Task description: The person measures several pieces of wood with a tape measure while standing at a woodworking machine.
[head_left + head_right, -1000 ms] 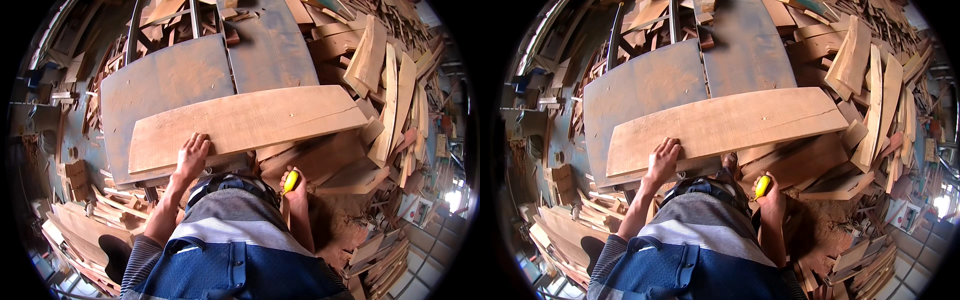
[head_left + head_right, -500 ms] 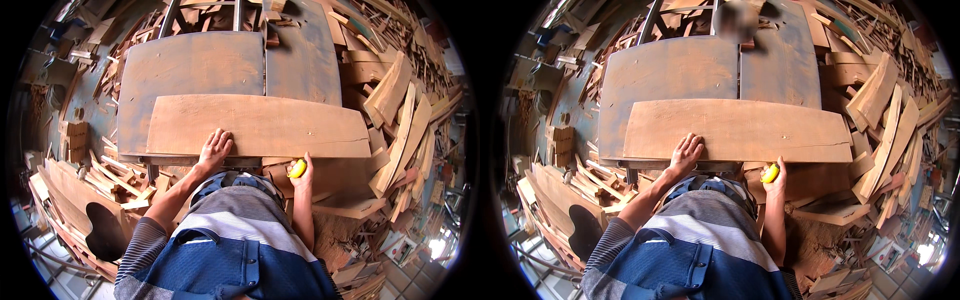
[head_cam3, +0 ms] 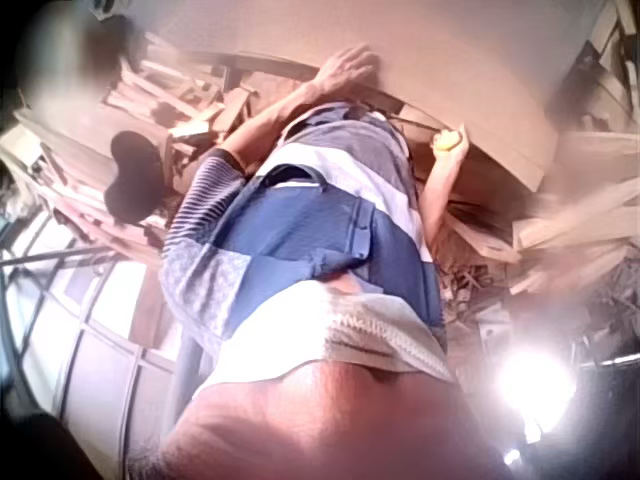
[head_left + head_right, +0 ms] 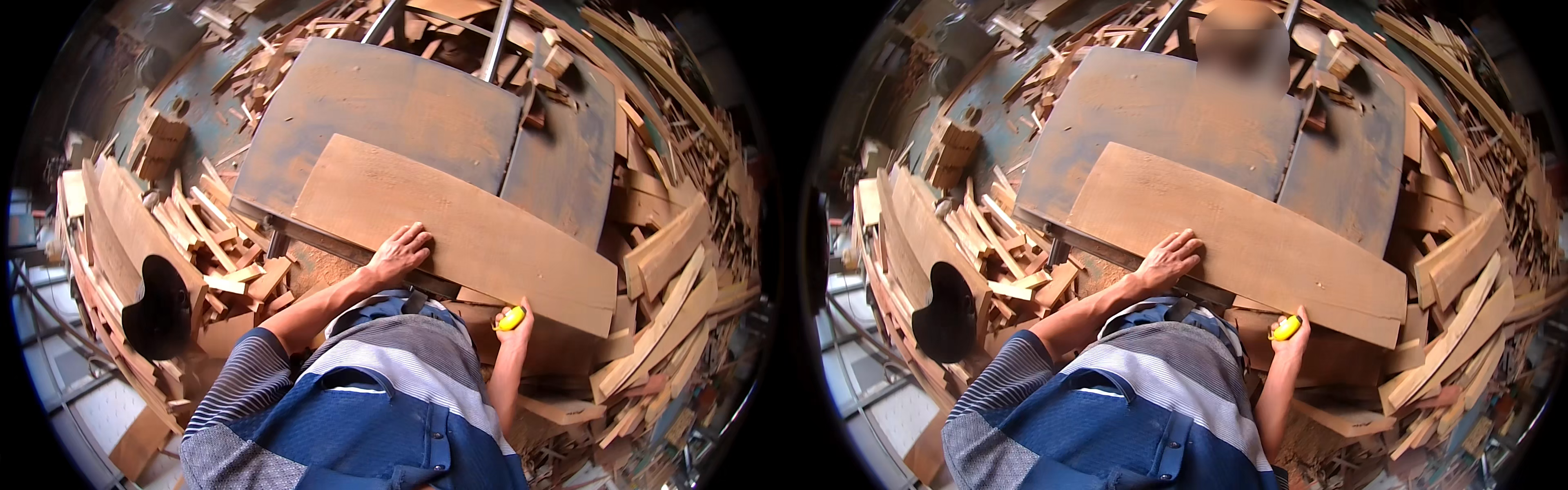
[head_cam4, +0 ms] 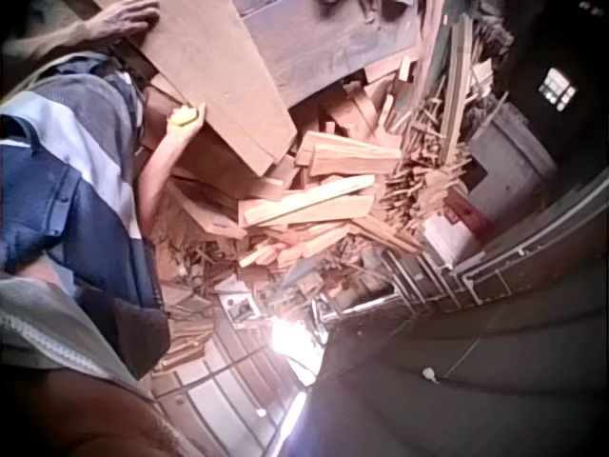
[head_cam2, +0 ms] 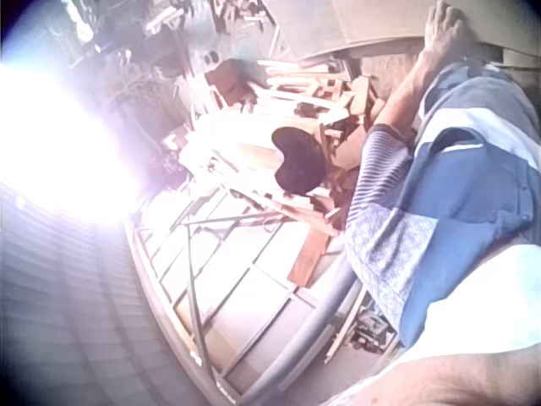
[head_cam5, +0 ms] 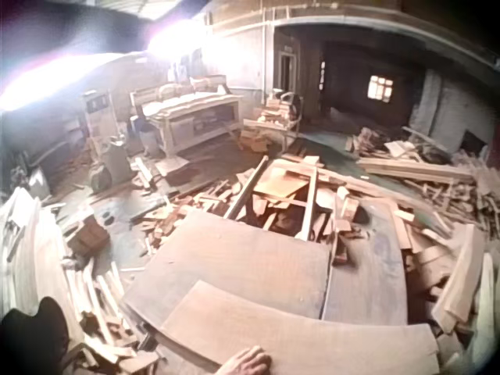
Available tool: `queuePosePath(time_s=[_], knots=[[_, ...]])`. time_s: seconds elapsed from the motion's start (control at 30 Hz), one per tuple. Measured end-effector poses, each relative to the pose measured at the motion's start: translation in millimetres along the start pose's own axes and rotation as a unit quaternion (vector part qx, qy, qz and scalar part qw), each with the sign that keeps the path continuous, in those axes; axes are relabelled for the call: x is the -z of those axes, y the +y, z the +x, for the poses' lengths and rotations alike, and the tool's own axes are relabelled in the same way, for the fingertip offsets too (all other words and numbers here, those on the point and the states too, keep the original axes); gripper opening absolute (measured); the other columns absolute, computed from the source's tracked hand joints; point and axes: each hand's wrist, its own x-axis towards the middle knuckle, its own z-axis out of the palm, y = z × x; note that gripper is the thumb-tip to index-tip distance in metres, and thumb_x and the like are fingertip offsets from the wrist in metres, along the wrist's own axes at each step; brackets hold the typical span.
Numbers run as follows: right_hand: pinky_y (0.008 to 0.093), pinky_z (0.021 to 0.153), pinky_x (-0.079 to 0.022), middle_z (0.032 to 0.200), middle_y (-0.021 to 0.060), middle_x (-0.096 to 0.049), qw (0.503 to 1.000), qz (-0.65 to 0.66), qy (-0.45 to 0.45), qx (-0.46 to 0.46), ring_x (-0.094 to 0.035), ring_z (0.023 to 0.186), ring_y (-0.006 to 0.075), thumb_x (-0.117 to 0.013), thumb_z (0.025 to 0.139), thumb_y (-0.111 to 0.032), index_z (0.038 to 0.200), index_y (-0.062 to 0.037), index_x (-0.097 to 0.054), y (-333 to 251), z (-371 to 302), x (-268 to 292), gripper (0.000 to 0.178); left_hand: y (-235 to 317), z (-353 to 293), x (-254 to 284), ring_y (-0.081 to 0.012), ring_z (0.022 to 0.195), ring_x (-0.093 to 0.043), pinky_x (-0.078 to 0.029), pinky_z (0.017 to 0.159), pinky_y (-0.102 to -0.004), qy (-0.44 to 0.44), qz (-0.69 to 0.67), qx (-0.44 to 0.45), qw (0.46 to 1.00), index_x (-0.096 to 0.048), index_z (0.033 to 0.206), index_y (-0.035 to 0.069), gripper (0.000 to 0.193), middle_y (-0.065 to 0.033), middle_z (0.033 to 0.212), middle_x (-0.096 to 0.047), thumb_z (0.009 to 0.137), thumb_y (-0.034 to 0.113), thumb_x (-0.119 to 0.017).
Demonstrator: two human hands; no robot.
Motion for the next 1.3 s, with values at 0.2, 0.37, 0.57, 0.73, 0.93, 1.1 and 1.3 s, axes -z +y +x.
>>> queuePosePath(time_s=[0.2, 0.37, 0.57, 0.73, 0.93, 1.1, 1.3], knots=[[0.0374, 0.048, -0.043, 0.058, 0.0065, -0.056, 0.999, -0.042, 0.006, -0.029, -0.054, 0.05, 0.0252, -0.063, 0.092, -0.052, 0.073, -0.0134, -0.056, -1, 17, 14, 0.043, -18, -39, 14, -0.0339, 0.139, -0.042, -0.031, 0.117, -0.0528, 0.063, -0.024, 0.09, 0.994, -0.064, 0.112, 0.006, 0.037, -0.0129, 0.135, -0.056, 0.077, 0.016, -0.071], [0.0398, 0.051, -0.041, 0.059, 0.0057, -0.057, 0.996, -0.067, -0.005, -0.063, -0.053, 0.051, 0.026, -0.06, 0.091, -0.058, 0.065, -0.0129, -0.055, 2, 27, 18, 0.053, -69, -85, 28, -0.0405, 0.135, -0.044, -0.035, 0.114, -0.0519, 0.174, 0.018, 0.287, 0.942, -0.064, 0.112, 0.001, 0.036, -0.0207, 0.133, -0.056, 0.079, 0.012, -0.073], [0.0353, 0.048, -0.043, 0.058, 0.0073, -0.055, 0.996, -0.058, 0.013, -0.061, -0.05, 0.048, 0.0245, -0.063, 0.093, -0.053, 0.079, -0.0174, -0.053, 12, 27, 8, 0.04, -138, -111, 33, -0.0424, 0.13, -0.05, -0.041, 0.111, -0.0473, 0.237, 0.009, 0.383, 0.893, -0.06, 0.119, -0.006, 0.048, -0.0254, 0.133, -0.057, 0.081, 0.019, -0.078], [0.0353, 0.046, -0.043, 0.059, 0.0072, -0.055, 0.995, -0.07, 0.016, -0.07, -0.051, 0.049, 0.0236, -0.065, 0.092, -0.055, 0.08, -0.0166, -0.055, 14, 43, 16, 0.041, -187, -96, 37, -0.0418, 0.12, -0.054, -0.045, 0.104, -0.0457, 0.188, -0.139, 0.427, 0.874, -0.059, 0.116, -0.007, 0.051, -0.0231, 0.126, -0.059, 0.082, 0.024, -0.08], [0.0343, 0.045, -0.043, 0.063, 0.0016, -0.053, 0.998, -0.054, 0.005, -0.03, -0.057, 0.055, 0.0199, -0.067, 0.092, -0.053, 0.084, -0.0183, -0.053, 23, 49, 25, 0.038, -181, -88, 5, -0.0397, 0.126, -0.049, -0.042, 0.107, -0.0459, 0.194, -0.1, 0.438, 0.872, -0.056, 0.133, 0.0, 0.074, -0.0192, 0.139, -0.052, 0.075, 0.037, -0.083], [0.0357, 0.045, -0.046, 0.065, 0.0029, -0.055, 0.997, -0.067, 0.035, -0.005, -0.058, 0.056, 0.0213, -0.07, 0.089, -0.056, 0.085, -0.0159, -0.055, 28, 46, 22, 0.043, -171, -86, 7, -0.039, 0.128, -0.047, -0.042, 0.107, -0.0457, 0.175, -0.078, 0.454, 0.87, -0.055, 0.134, 0.001, 0.076, -0.0153, 0.144, -0.049, 0.075, 0.039, -0.083], [0.0357, 0.047, -0.048, 0.065, 0.0035, -0.059, 0.995, -0.079, 0.049, 0.025, -0.058, 0.053, 0.0198, -0.073, 0.089, -0.051, 0.087, -0.0155, -0.059, 33, 40, 17, 0.039, -168, -96, 4, -0.0389, 0.126, -0.048, -0.042, 0.107, -0.0449, 0.173, -0.059, 0.456, 0.871, -0.055, 0.134, 0.0, 0.075, -0.0155, 0.143, -0.05, 0.076, 0.04, -0.083]])
